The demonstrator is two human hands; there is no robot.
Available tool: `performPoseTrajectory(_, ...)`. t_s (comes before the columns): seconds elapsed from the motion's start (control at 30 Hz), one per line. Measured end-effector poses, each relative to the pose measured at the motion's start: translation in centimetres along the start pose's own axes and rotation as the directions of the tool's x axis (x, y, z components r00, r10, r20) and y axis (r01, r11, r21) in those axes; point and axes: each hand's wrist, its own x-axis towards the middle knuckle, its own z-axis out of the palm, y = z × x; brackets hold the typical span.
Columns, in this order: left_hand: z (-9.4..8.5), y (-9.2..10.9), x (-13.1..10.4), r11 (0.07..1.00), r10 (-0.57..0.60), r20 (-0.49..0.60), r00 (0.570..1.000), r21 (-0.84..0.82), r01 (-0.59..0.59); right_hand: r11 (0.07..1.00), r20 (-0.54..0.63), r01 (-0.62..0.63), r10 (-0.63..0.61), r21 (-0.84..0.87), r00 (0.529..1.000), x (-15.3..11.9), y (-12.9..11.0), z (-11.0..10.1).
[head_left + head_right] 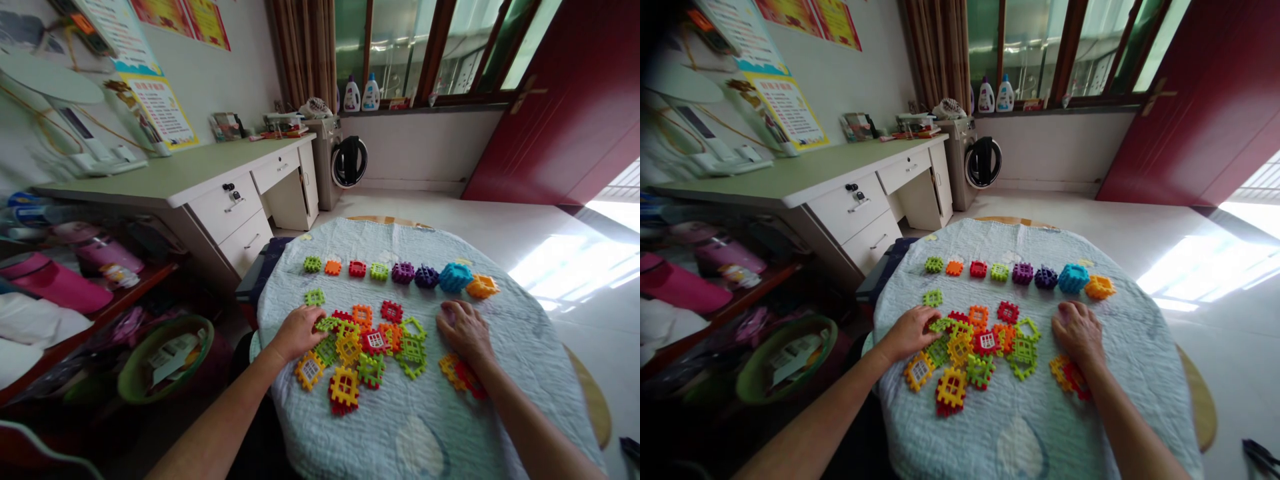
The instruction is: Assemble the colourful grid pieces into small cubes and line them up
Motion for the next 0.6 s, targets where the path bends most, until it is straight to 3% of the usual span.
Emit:
performPoseTrajectory(0.13,-0.5,-0.7,0.5,0.981,-0.052,-0.027,0.998,-0.187,0.046,1.000,0.009,-0.003,0.003,0.008,1.000,0.0,0.0,0.0)
performPoseTrajectory(0.23,-0.6,-1.6,1.2,0.909,-0.144,0.012,0.990,-0.393,0.137,1.000,0.007,-0.007,0.007,0.018,1.000,-0.1,-0.1,-0.1)
performPoseTrajectory(0.3,-0.6,-1.9,1.5,0.881,-0.187,0.035,0.982,-0.436,0.183,1.000,0.008,-0.008,0.008,0.018,1.000,-0.1,-0.2,-0.2)
performPoseTrajectory(0.37,-0.8,-2.0,1.6,0.915,-0.199,-0.017,0.980,-0.360,0.180,1.000,0.013,-0.009,0.009,0.017,1.000,-0.1,-0.2,-0.3)
performPoseTrajectory(0.5,-1.1,-1.1,0.9,0.989,-0.147,-0.235,0.961,-0.056,0.138,1.000,0.024,-0.007,0.007,0.019,1.000,-0.1,-0.2,-0.3)
performPoseTrajectory(0.6,-0.8,-0.3,0.3,0.978,-0.168,-0.228,0.959,0.084,0.191,1.000,0.029,-0.011,0.011,0.015,1.000,0.0,-0.1,-0.2)
